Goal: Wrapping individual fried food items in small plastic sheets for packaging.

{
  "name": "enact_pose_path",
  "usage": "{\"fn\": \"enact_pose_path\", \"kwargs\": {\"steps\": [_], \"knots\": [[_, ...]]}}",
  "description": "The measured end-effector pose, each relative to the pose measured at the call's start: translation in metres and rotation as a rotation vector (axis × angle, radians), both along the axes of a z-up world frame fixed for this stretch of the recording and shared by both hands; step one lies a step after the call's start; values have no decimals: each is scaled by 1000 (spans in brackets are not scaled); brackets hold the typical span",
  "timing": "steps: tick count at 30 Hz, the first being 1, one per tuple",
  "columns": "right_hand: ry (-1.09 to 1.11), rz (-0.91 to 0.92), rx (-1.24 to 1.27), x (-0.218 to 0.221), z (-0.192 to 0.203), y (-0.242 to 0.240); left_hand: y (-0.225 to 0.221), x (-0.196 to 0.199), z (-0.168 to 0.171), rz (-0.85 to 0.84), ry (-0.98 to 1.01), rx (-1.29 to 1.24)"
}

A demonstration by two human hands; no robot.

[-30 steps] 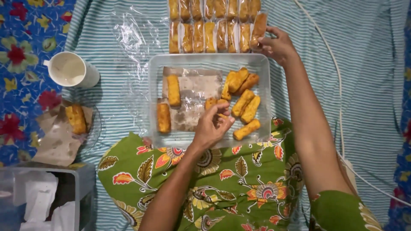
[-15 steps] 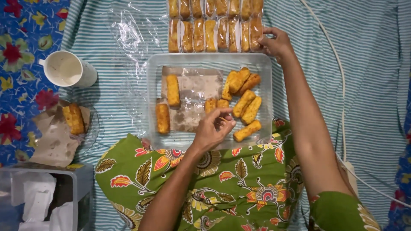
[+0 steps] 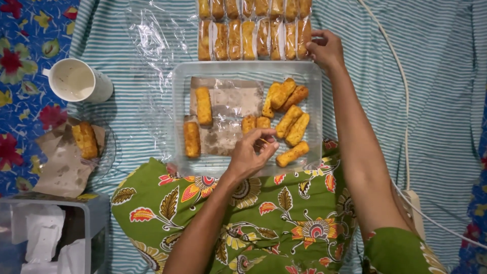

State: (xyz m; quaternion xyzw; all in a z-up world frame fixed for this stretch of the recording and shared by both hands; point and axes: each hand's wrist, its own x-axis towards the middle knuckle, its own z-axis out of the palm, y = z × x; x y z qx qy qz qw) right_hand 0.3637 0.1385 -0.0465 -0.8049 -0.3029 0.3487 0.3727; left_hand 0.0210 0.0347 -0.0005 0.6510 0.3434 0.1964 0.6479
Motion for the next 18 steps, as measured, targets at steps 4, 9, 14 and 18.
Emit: {"fn": "enact_pose_path", "kwargs": {"steps": [4, 9, 14, 18], "knots": [[19, 6, 29, 4, -6, 1, 1, 1, -1, -19, 54, -45], [65, -39, 40, 7, -4, -12, 4, 0, -7, 27, 54, -17], [-98, -102, 351, -15, 17, -45, 6, 2, -13, 49, 34, 13], [-135, -168, 489, -65, 39, -91, -2, 5, -36, 203, 37, 79]]}}
